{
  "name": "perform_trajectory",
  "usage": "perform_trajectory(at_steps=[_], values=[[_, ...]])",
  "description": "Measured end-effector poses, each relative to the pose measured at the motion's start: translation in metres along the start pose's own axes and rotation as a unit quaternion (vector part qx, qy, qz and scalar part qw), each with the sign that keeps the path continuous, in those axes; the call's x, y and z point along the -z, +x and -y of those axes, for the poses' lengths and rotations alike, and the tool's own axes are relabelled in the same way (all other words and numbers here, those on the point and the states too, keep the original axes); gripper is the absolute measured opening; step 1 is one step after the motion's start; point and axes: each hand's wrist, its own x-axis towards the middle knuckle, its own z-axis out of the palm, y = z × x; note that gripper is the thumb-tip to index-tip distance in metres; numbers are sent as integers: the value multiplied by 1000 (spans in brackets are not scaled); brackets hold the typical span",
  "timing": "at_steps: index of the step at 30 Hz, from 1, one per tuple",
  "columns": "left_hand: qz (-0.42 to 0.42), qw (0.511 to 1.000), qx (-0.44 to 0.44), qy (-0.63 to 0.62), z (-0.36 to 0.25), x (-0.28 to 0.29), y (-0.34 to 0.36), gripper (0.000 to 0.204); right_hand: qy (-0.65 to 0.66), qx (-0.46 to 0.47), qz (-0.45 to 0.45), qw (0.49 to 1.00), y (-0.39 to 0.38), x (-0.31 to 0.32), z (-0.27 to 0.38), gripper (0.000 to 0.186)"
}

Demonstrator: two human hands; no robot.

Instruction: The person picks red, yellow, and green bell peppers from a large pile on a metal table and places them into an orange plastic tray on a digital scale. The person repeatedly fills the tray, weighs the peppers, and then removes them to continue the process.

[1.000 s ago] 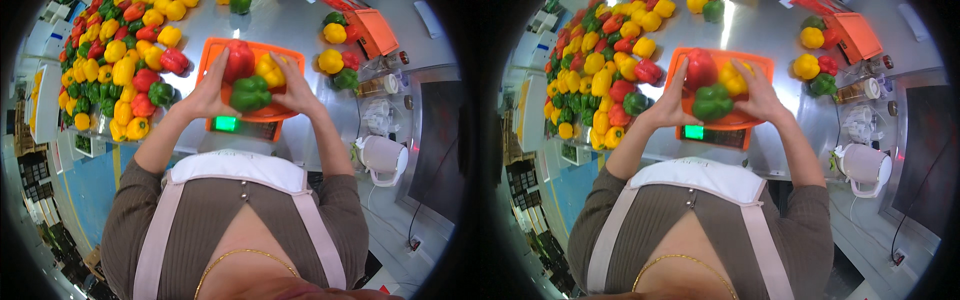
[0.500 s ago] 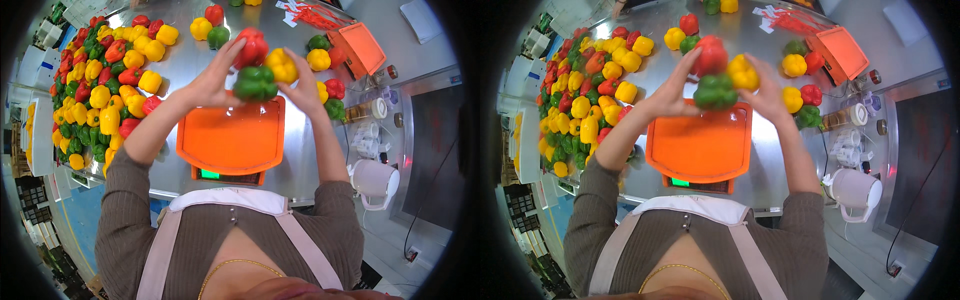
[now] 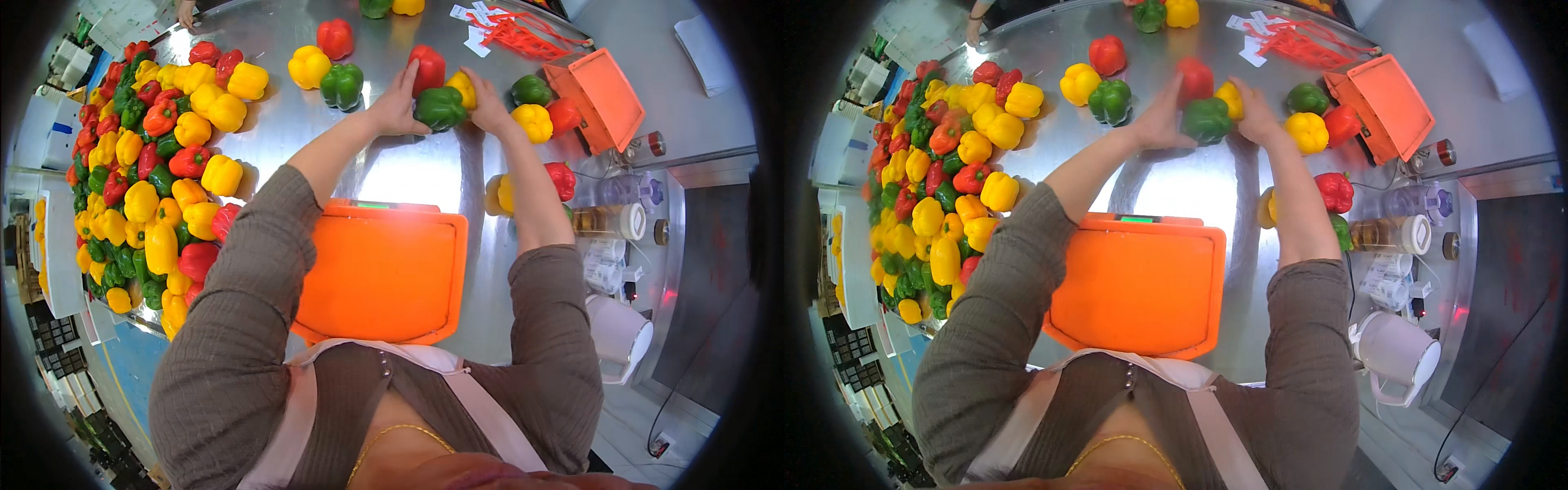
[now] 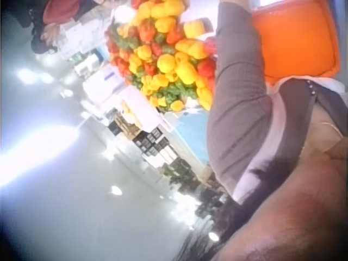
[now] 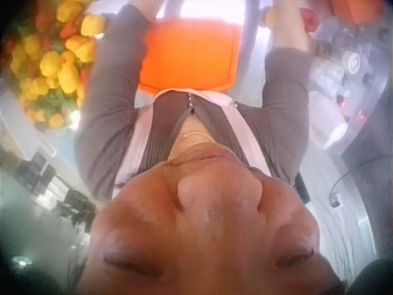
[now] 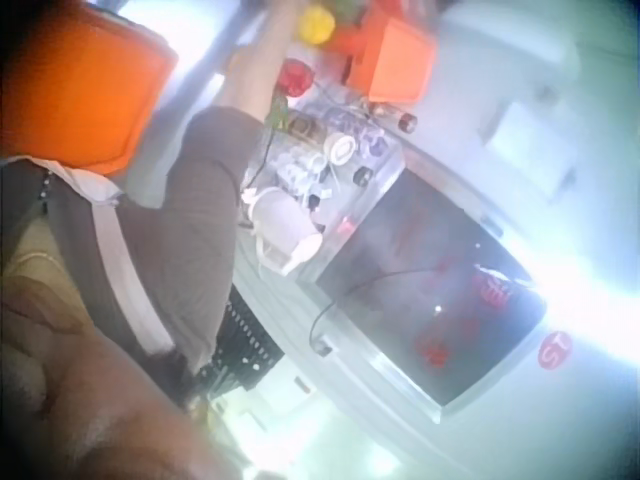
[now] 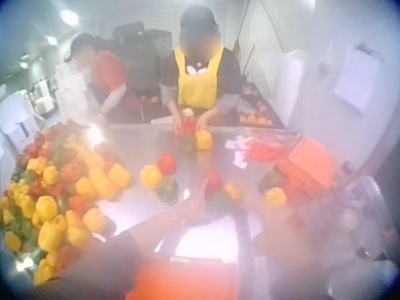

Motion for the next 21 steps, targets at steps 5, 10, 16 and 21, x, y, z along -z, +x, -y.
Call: perform_trajectory(at_steps=[5,10,16,21], values=[[47,998,47,3,-9,-3,-1,134,-1,17,23,1000,3,-1,-5,94],[88,992,88,9,-35,36,-16,112,-25,35,-64,997,-27,24,37,91],[162,968,161,106,0,74,-65,69,125,36,-44,991,-138,38,89,84],[102,968,166,161,20,68,-65,50,210,-6,-67,975,-196,20,89,79]])
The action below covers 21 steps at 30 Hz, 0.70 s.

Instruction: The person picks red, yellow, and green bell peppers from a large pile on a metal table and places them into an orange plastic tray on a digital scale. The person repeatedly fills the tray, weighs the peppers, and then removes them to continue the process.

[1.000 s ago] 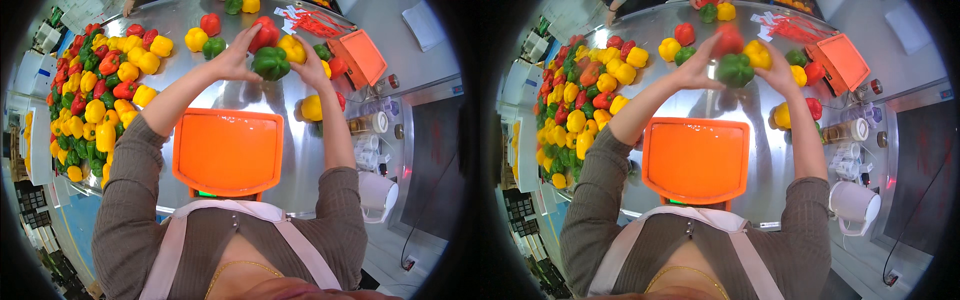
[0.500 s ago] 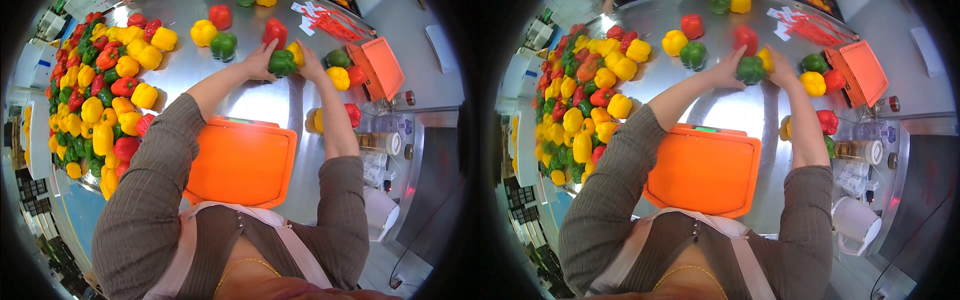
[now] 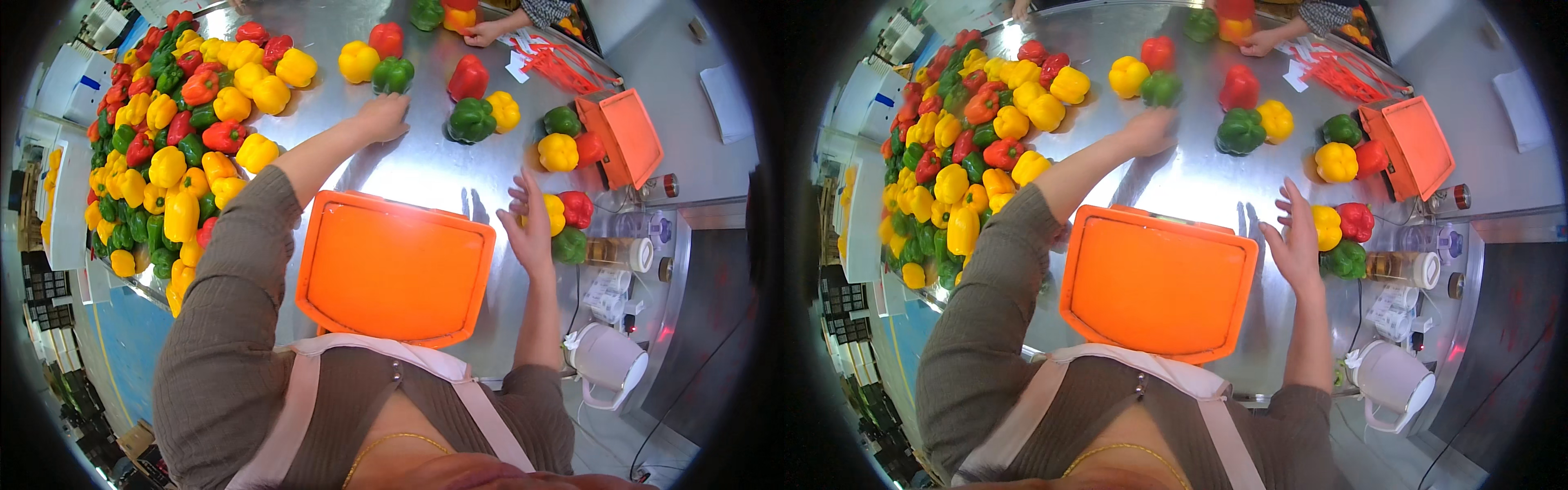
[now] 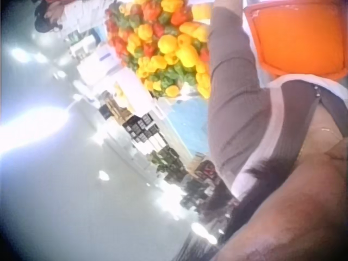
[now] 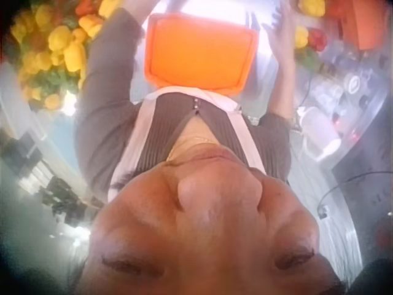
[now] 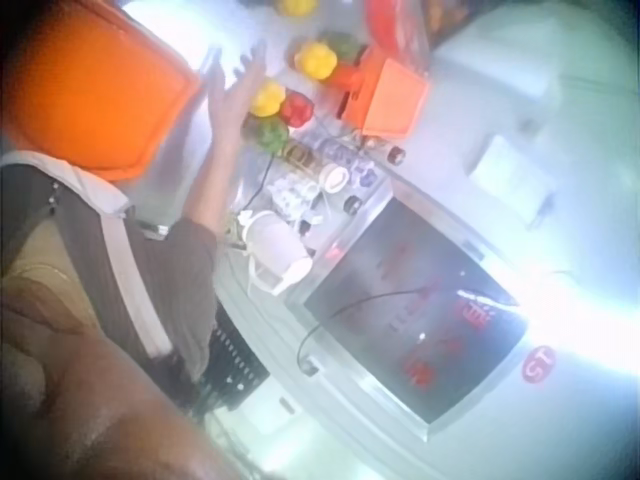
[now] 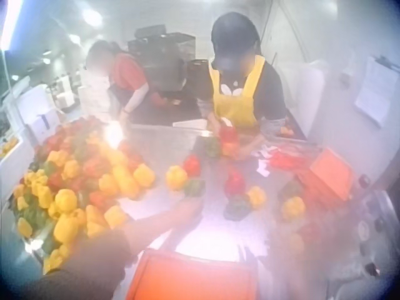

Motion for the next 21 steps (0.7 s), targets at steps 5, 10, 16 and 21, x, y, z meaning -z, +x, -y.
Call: perform_trajectory(at_steps=[5,10,16,21], values=[[-12,998,55,-5,-11,-1,38,47,2,-28,-50,998,-50,11,6,72],[3,994,106,3,-22,-2,57,55,15,-72,-100,992,-92,31,4,68],[63,990,-16,-124,-29,50,-8,62,35,-90,-154,983,-137,44,19,61],[-40,967,-47,-248,26,93,-135,71,65,-80,-147,984,-163,48,19,55]])
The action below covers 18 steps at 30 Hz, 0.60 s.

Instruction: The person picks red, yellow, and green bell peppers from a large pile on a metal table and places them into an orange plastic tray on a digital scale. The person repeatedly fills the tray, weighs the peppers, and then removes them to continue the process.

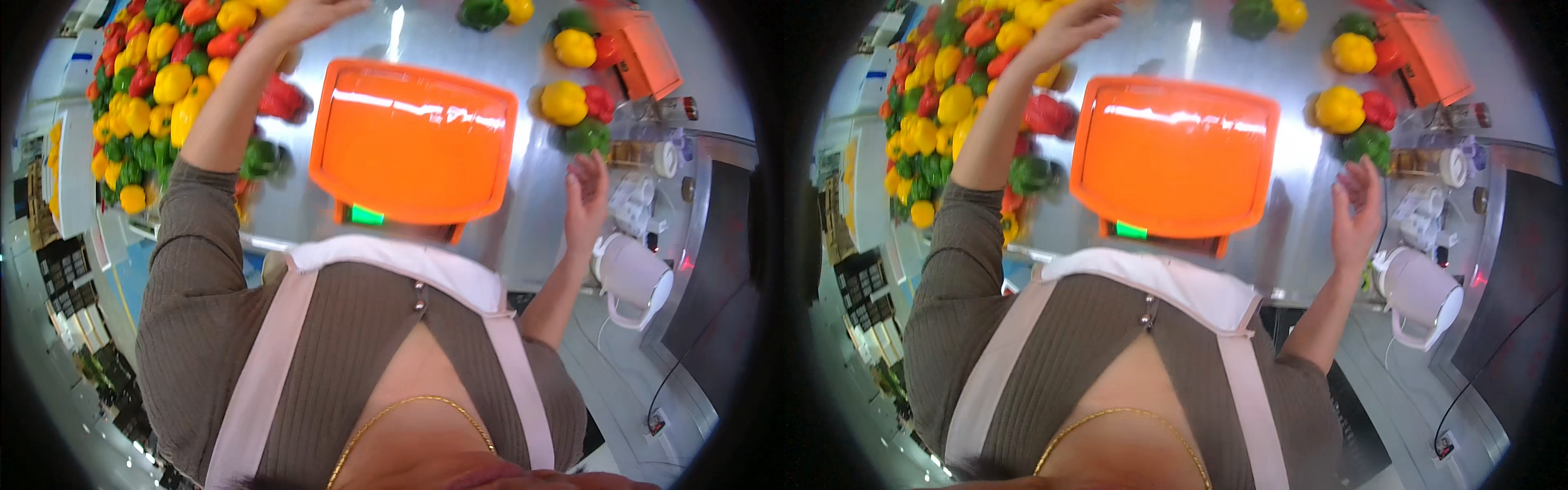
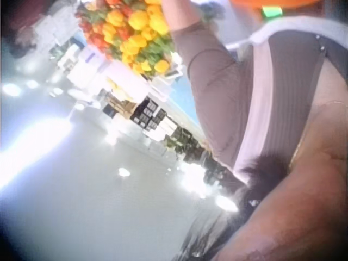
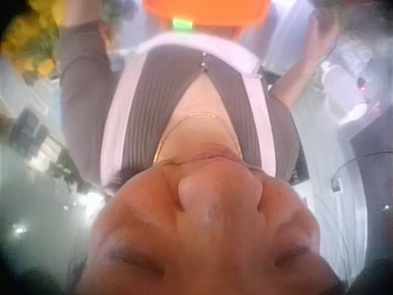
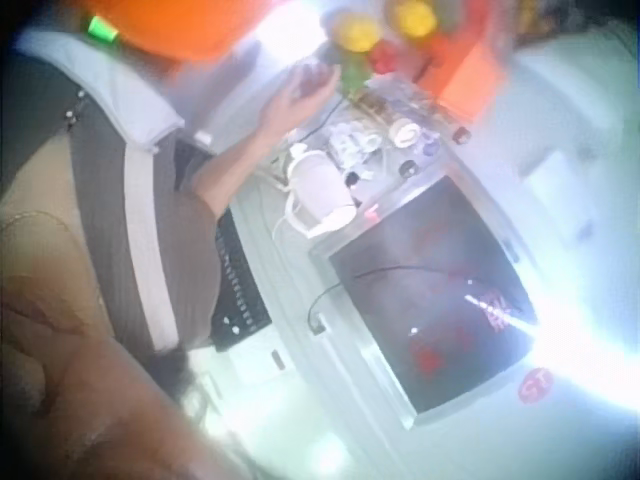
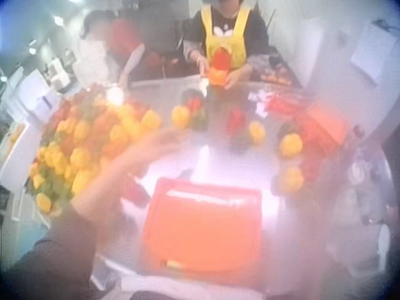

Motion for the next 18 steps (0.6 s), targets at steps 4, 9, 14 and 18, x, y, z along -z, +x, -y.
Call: perform_trajectory(at_steps=[4,9,14,18], values=[[-95,946,187,-247,-25,36,-141,82,23,29,23,999,-8,-12,27,50],[-214,923,246,-202,-14,-1,-263,36,51,24,70,996,-15,-31,38,46],[-275,910,231,-207,-23,-29,-319,32,-33,7,93,995,-22,-53,23,45],[-306,928,188,-99,-6,-31,-337,31,-5,15,66,998,-38,-58,11,44]])
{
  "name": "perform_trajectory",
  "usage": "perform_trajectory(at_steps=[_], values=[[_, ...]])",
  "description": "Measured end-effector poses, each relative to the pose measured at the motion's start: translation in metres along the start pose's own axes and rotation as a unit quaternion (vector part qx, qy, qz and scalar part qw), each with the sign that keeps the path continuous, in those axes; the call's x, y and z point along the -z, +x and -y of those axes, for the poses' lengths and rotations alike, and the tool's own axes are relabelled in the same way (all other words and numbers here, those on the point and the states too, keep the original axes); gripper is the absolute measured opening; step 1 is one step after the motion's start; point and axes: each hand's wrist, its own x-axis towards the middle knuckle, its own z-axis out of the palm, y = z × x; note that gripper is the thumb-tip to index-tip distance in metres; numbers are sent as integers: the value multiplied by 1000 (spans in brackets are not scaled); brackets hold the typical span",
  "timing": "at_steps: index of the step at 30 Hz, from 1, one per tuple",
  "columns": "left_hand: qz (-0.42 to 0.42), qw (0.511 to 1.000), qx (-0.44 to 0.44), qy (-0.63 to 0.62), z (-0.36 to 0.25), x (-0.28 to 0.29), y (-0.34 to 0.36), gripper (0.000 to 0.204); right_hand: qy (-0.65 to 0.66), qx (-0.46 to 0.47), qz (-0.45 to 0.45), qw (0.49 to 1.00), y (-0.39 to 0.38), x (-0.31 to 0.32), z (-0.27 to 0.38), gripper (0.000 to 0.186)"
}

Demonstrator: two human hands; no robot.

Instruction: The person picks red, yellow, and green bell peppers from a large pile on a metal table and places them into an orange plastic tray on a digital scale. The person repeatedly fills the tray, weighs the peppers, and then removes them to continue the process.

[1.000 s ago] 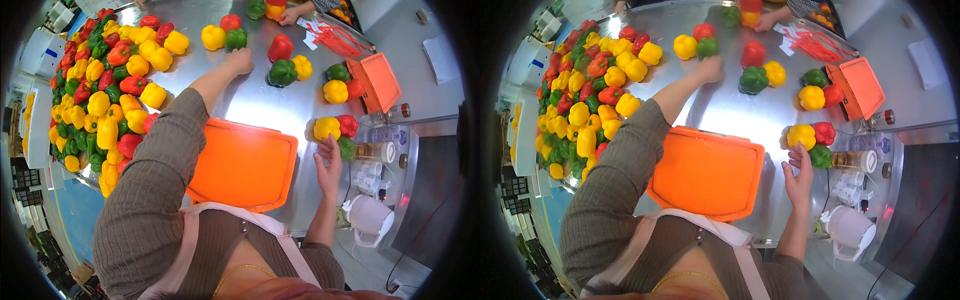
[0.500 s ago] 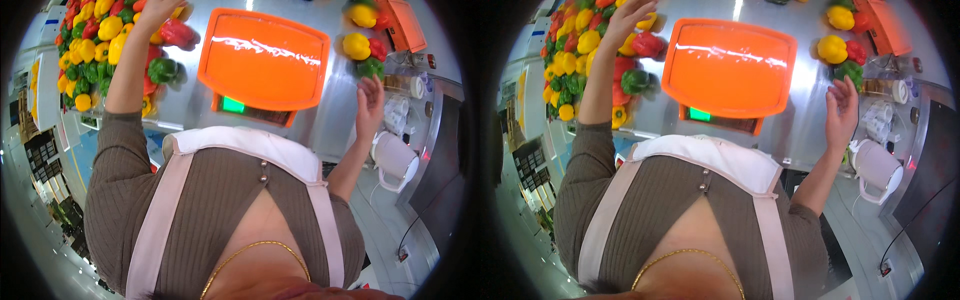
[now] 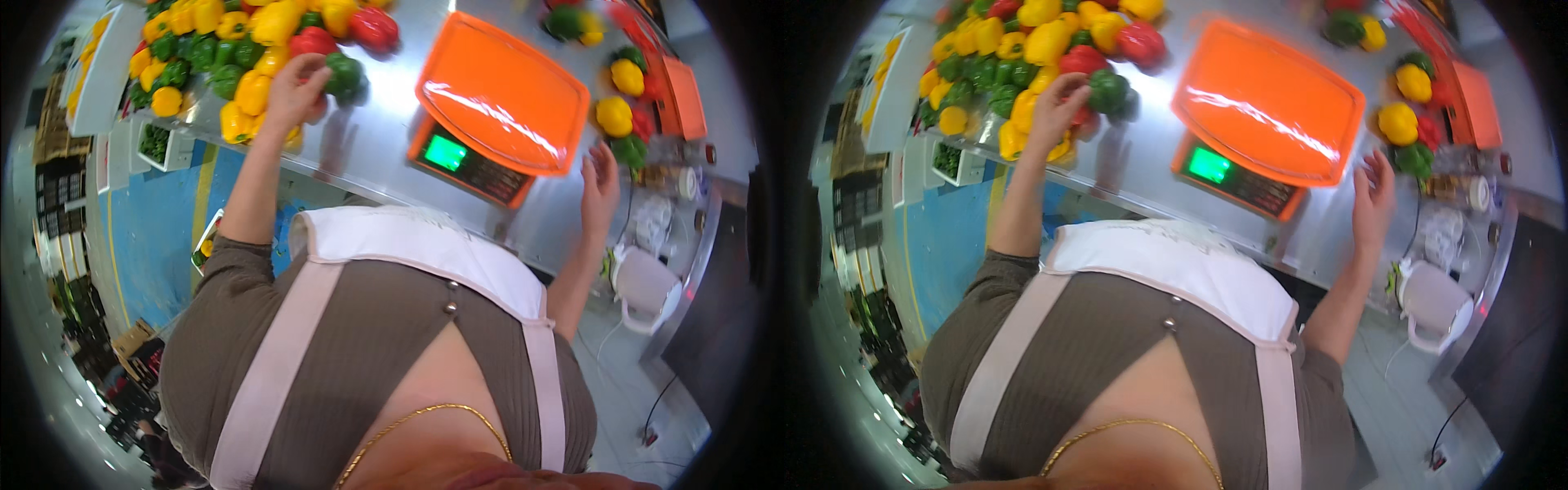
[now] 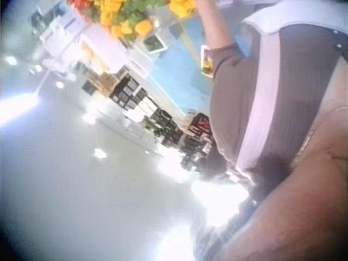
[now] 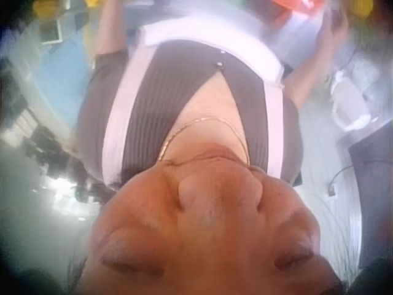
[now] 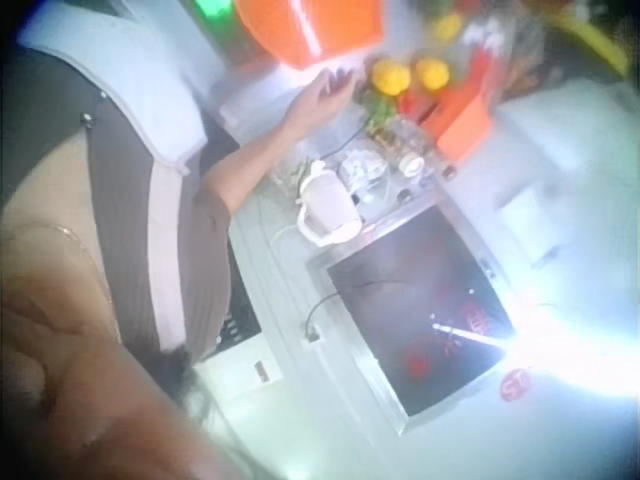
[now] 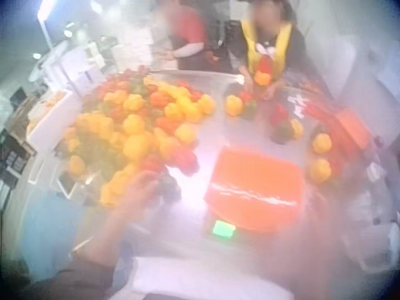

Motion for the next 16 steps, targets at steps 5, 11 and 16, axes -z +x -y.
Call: perform_trajectory(at_steps=[5,11,16], values=[[5,961,-147,234,15,1,6,62,31,3,-38,999,-25,-4,28,42],[125,881,-189,414,2,-27,20,80,49,36,-39,997,-40,-42,73,41],[215,872,-179,401,-4,-5,54,77,52,79,21,995,-46,-119,113,43]])
